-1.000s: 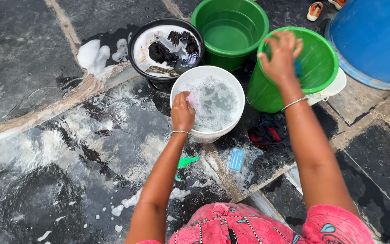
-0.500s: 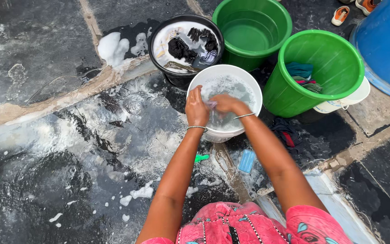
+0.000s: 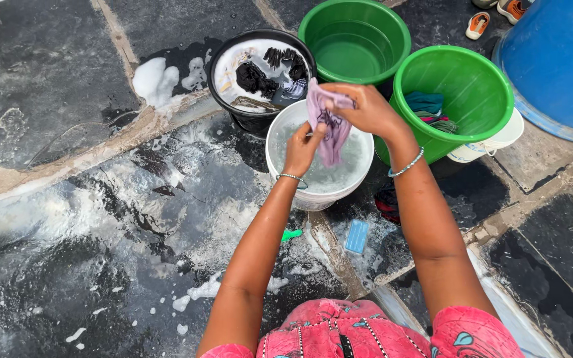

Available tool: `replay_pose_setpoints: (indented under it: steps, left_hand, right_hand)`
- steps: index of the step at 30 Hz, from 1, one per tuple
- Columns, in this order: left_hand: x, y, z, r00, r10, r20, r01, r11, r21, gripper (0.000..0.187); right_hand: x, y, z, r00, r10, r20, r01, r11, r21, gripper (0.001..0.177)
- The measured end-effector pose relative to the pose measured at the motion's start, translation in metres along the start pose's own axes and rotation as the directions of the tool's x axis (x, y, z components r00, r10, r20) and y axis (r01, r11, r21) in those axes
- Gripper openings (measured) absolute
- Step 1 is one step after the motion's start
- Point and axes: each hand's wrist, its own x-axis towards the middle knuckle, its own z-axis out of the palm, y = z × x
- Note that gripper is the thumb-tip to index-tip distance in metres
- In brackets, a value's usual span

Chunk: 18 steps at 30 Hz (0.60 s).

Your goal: The person washes clothes by hand in buckets of soapy water on a stone floor, scrubbing and wringing several different garments.

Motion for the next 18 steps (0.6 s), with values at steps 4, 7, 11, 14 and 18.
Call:
replay_pose_setpoints:
  steps: [4,7,11,14,18]
  left_hand:
    - [0.017,-0.023,-0.023,0.991,0.115,-0.074,-0.124,0.985,-0.12,0.04]
    - [0.031,-0.062,-0.035,0.98,0.194,-0.031,-0.195,0.936,-0.293,0.054]
    - [0.034,-0.115,-0.025,0.98,0.078,0.184,-0.164,0.841,0.515,0.031]
    - [0.036,-0.144,-0.002,0.948,-0.143,0.284,-0.154,0.573,0.805,0.033]
    - [0.039,-0.149,0.002,0.979,-0.037,0.198,-0.162,0.44,0.883,0.016]
  right_hand:
    - [-0.026,0.035,-0.007,0.971,0.164,0.174,-0.158,0.986,-0.051,0.05]
    - [-0.04,0.071,0.017,0.912,0.382,0.148,-0.335,0.903,-0.268,0.042]
    - [-0.054,0.133,0.102,0.707,0.647,0.285,-0.376,0.686,-0.623,0.039]
    - [-0.071,0.163,0.168,0.632,0.706,0.319,-0.361,0.633,-0.685,0.034]
    - [-0.071,0.167,0.156,0.723,0.658,0.213,-0.434,0.671,-0.601,0.026]
